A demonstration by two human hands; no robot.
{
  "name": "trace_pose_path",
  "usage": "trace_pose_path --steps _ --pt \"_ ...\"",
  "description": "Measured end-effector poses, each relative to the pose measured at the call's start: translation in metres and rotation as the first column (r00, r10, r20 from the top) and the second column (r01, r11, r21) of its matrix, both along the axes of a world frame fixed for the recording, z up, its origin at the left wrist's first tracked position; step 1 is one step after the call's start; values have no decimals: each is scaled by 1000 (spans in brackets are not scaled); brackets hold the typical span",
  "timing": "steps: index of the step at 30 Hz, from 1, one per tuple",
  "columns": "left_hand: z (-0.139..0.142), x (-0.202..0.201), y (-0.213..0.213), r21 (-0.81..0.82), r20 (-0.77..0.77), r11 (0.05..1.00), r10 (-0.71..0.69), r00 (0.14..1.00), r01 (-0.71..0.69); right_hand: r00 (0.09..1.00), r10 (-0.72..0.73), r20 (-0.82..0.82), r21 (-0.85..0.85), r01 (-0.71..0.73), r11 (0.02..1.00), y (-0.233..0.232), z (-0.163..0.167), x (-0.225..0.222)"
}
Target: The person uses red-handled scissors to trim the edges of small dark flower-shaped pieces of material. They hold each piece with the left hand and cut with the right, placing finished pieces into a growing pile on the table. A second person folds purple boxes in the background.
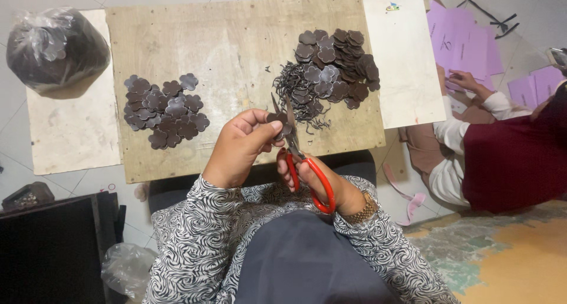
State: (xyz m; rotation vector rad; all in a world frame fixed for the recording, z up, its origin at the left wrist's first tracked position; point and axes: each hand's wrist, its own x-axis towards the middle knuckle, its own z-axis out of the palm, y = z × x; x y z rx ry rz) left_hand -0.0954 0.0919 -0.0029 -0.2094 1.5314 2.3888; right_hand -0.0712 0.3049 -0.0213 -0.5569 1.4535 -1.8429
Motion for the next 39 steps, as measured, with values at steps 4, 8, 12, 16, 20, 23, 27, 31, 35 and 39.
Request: trace_pose_path --steps 4,8,12,16,20,23,27,31,35,39 --pt "1 0 -2 13 18 1000 -5 1000 4 1000 17 -12 24 -16 1000 1 0 -3" --pt "2 0 -3 -23 -13 999 -27 1000 27 999 -53 12 56 52 997 -5 -7 -1" --pt "2 -1 -1 -83 -36 997 -11 999 8 994 -91 65 19 90 996 -5 -10 1" --pt "0 -1 -2 -91 -33 995 23 999 -26 995 -75 68 -9 75 997 -4 -9 -1" --pt "-3 0 2 -77 -69 996 41 997 -46 992 -91 90 -9 92 996 -6 -10 1" --pt "-5 0 3 -41 -74 998 44 996 -47 988 -135 81 3 135 991 -8 -13 2" --pt "-8 0 10 9 -88 997 73 993 -73 981 -187 56 41 185 982 -9 -15 4" --pt "-11 -1 14 21 -59 994 104 993 -103 970 -244 24 74 242 968 -12 -15 6" --pt "-14 -1 17 10 -55 993 114 992 -114 956 -292 10 130 288 949 -16 -16 8" --pt "-12 -2 18 22 -59 993 119 991 -118 947 -321 17 157 314 936 -17 -18 10"
